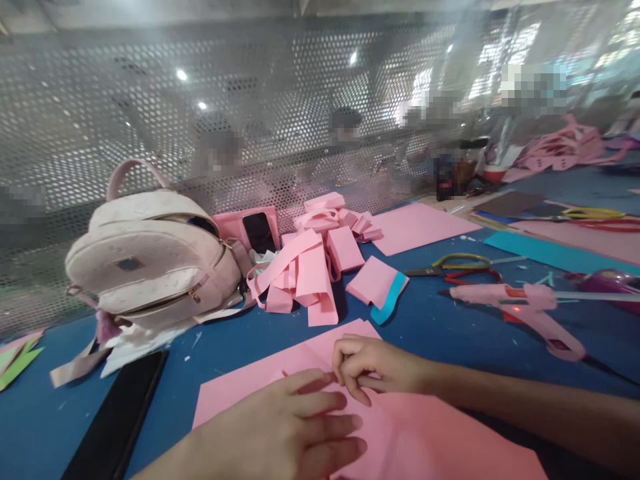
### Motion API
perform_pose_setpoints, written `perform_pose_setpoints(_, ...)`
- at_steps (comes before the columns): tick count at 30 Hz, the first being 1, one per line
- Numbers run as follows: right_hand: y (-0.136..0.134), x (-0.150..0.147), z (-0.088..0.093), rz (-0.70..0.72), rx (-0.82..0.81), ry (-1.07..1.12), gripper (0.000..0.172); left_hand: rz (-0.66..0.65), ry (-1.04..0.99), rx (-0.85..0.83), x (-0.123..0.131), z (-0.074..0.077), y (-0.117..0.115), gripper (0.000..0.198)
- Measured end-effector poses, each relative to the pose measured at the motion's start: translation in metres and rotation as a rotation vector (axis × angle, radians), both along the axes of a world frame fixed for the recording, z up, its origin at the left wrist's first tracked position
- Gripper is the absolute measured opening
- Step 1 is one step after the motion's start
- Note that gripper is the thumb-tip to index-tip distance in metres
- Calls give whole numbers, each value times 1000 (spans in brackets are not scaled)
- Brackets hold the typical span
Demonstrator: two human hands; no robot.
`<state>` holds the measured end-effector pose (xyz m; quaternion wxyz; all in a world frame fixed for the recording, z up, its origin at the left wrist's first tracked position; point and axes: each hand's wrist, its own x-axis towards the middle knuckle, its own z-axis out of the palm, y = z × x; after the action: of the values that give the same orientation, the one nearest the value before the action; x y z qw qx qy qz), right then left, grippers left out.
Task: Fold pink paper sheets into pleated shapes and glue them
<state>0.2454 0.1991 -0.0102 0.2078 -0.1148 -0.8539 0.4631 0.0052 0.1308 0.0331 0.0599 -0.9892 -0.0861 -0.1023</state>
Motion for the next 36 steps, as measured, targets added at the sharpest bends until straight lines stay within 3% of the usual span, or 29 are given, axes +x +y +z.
perform_pose_setpoints(9, 3, 1, -6, 14, 20, 15, 30, 46, -6, -100, 0, 2, -5, 22)
perform_pose_setpoints(15, 1, 1, -6, -13, 23, 5, 30, -36, -6, -34, 9, 7, -2, 28)
perform_pose_setpoints(25, -9, 2, 17, -62, -16, -17, 24, -70, 40, 108, 18, -1, 7, 34)
perform_pose_setpoints(32, -3, 2, -2, -71, 33, 30, 23, -58, 65, 102, 19, -2, 8, 36)
perform_pose_setpoints(36, -4, 1, -2, -92, 42, 22, 23, -65, 74, 80, 25, 0, 6, 35)
